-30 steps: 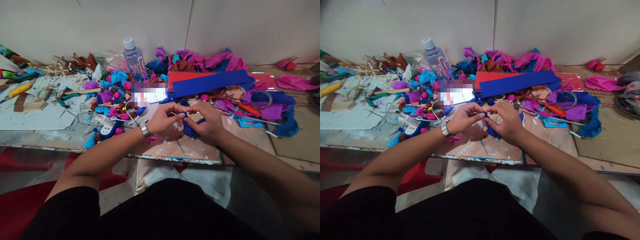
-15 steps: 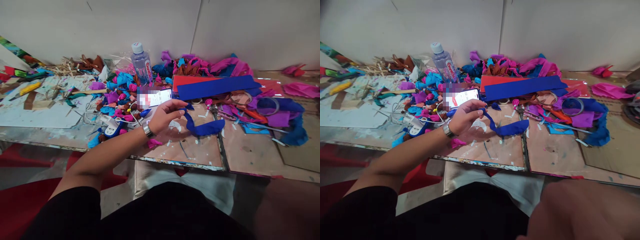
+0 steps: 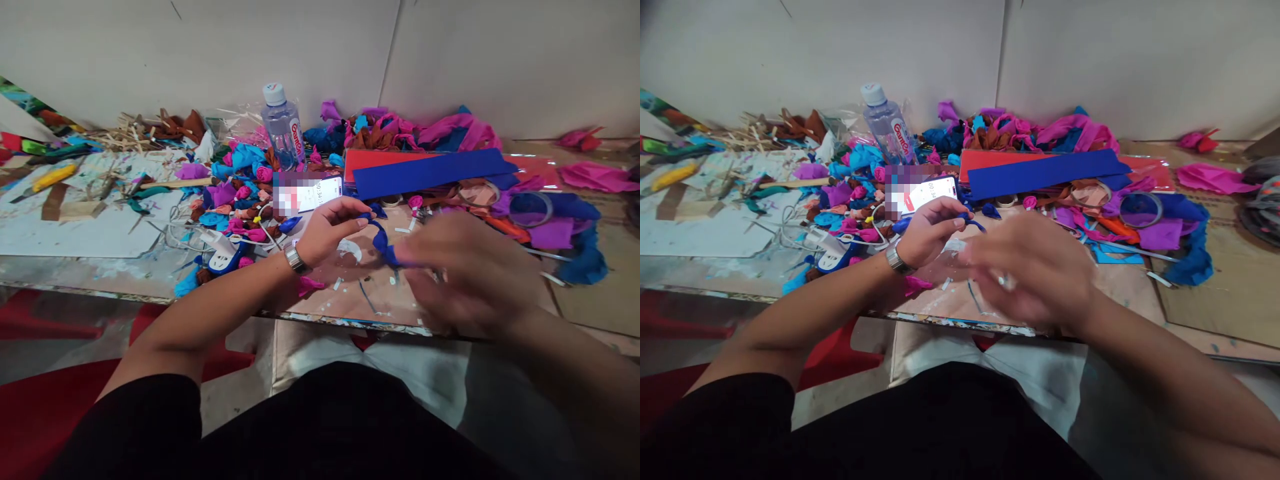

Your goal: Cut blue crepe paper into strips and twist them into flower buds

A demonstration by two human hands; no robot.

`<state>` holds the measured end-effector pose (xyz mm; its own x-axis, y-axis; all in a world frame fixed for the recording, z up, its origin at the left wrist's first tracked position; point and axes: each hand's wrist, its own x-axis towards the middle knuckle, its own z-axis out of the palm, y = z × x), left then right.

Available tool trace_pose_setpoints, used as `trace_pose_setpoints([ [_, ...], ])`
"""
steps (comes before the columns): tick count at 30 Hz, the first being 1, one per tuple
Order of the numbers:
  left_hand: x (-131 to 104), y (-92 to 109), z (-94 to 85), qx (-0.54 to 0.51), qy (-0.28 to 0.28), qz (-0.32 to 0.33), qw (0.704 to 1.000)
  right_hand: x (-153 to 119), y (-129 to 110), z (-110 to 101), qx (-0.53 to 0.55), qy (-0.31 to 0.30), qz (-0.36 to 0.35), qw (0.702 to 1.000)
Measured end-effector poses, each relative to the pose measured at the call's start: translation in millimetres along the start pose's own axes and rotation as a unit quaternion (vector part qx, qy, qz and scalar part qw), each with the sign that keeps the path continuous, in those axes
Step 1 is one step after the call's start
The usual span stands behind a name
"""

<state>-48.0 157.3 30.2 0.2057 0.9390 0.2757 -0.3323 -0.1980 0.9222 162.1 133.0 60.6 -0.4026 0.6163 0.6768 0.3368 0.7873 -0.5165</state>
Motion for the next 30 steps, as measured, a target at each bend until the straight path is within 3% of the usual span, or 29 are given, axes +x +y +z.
trace_pose_setpoints([
  [5, -3, -3, 2.8, 0.002, 0.010, 0.010, 1.000, 8, 12, 5, 0.001, 0.016, 0.011, 1.000],
  [11, -5, -8, 2.2, 0.056, 0.002, 0.036, 0.998, -5, 32, 9, 0.024, 0.041, 0.011, 0.999],
  [16, -9, -4, 3.9, 0.073, -0.018, 0.004, 0.997, -10, 32, 7, 0.027, 0.057, 0.005, 0.998],
  [22, -9, 1, 6.0, 0.105, -0.042, 0.045, 0.993, -9, 35, 5, 0.019, 0.085, -0.025, 0.996],
  [30, -9, 2, 4.3, 0.129, -0.057, 0.025, 0.990, -13, 35, 3, 0.031, 0.068, 0.021, 0.997],
])
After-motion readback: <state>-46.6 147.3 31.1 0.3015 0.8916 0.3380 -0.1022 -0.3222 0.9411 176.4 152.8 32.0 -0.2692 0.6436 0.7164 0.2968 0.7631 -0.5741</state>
